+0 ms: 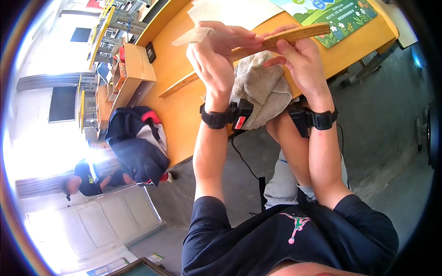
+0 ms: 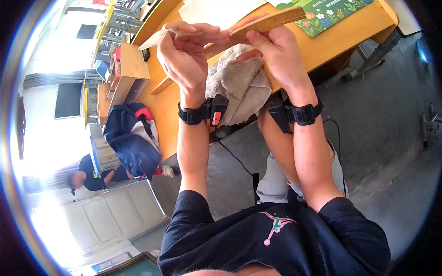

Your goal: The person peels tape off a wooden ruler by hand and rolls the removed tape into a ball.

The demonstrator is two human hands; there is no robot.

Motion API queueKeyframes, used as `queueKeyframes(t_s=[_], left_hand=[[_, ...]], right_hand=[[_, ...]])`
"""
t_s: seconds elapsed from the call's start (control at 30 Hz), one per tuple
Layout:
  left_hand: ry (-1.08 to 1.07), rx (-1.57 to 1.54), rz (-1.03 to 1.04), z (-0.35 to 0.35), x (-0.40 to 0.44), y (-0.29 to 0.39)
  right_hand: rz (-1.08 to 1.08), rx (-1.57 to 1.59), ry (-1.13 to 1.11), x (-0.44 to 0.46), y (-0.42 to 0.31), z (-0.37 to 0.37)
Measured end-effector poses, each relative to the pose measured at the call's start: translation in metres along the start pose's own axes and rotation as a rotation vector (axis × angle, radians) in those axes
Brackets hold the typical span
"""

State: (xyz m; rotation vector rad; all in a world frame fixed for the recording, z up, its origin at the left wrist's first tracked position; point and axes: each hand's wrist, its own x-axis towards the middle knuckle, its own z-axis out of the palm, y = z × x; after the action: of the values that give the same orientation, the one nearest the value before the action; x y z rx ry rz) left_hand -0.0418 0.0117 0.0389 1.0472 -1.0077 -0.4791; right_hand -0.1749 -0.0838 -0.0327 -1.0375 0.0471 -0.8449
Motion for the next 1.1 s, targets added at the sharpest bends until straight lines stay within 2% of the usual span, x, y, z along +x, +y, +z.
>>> queueKeyframes(t_s=[0.07, 0.13, 0.17, 0.23, 0.27, 0.33, 0.37, 0.43, 0.47, 0.53, 0.6, 0.7, 0.77, 0.9, 1.0, 1.07, 1.1], left_hand=[[0.019, 0.002, 0.029, -0.003, 0.004, -0.003], [0.061, -0.127, 0.405, -0.013, 0.019, -0.006], [0.216, -0.181, 0.427, -0.023, 0.023, 0.004], [0.247, -0.493, 0.466, -0.044, 0.028, 0.023], [0.249, -0.498, 0.465, -0.044, 0.028, 0.020], [0.296, -0.126, 0.497, -0.036, 0.026, 0.008], [0.100, -0.108, 0.571, -0.033, 0.025, -0.001], [-0.036, 0.116, 0.564, -0.023, 0.027, -0.016], [-0.026, 0.124, 0.568, -0.020, 0.023, -0.021], [-0.111, 0.401, 0.415, -0.008, 0.016, -0.024], [-0.075, 0.368, 0.413, -0.002, 0.012, -0.020], [-0.017, 0.429, 0.484, 0.000, 0.013, -0.013], [0.126, 0.359, 0.390, 0.005, 0.009, -0.009], [0.176, 0.372, 0.270, 0.002, 0.002, -0.004], [0.162, 0.546, 0.360, -0.008, 0.005, -0.008], [0.132, 0.807, 0.429, -0.017, 0.006, -0.009], [0.129, 0.806, 0.429, -0.013, 0.006, -0.009]], right_hand=[[-0.028, -0.016, 0.002, 0.000, 0.002, 0.000], [-0.033, -0.007, -0.013, -0.001, 0.002, -0.007], [-0.037, 0.001, -0.025, -0.002, 0.002, -0.010], [-0.046, 0.081, -0.064, -0.002, 0.000, -0.009], [-0.046, 0.164, -0.113, -0.003, -0.001, -0.008], [-0.027, 0.178, -0.084, -0.004, -0.003, -0.003], [-0.009, 0.203, -0.053, -0.004, -0.002, 0.001], [0.001, 0.218, -0.028, -0.004, -0.004, 0.002], [-0.005, 0.231, 0.013, -0.003, -0.003, 0.003], [-0.023, 0.236, 0.028, 0.000, 0.000, -0.007], [-0.042, 0.266, 0.100, 0.000, 0.001, -0.011], [-0.098, 0.381, 0.064, -0.002, 0.000, -0.014], [-0.107, 0.390, 0.059, -0.003, 0.001, -0.016], [-0.140, 0.409, 0.012, -0.004, 0.002, -0.014], [-0.144, 0.397, 0.025, -0.004, 0.001, -0.012], [-0.150, 0.382, 0.041, -0.004, 0.000, -0.011], [-0.148, 0.376, 0.044, -0.004, 0.000, -0.010]])
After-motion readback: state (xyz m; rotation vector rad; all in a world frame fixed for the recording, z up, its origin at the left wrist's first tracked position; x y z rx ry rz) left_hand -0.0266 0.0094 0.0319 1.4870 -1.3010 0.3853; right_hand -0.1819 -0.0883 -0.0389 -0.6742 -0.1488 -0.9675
